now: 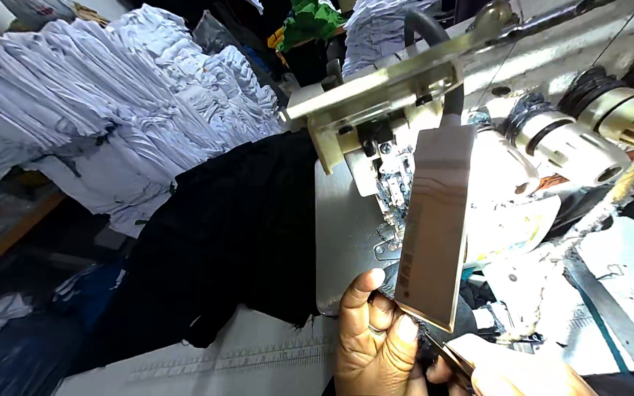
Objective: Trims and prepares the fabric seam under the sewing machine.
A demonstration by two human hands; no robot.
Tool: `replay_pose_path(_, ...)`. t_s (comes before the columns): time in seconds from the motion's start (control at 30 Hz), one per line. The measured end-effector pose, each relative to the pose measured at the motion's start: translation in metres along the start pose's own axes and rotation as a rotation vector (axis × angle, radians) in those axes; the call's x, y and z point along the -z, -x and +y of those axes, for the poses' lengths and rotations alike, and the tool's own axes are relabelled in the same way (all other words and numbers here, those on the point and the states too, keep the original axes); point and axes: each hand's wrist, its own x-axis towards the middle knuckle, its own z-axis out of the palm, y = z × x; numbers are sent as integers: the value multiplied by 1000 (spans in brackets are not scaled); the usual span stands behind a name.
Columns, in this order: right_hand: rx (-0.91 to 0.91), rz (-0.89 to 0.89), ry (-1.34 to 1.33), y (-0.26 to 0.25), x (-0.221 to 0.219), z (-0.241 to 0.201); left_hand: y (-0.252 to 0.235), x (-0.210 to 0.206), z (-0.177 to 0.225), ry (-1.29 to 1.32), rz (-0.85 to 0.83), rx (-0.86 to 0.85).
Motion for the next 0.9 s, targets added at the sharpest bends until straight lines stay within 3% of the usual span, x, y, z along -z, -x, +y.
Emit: replay_pose_path(0.9,-9,-13,46,0,-1,1,10,-2,-6,37,70,-20)
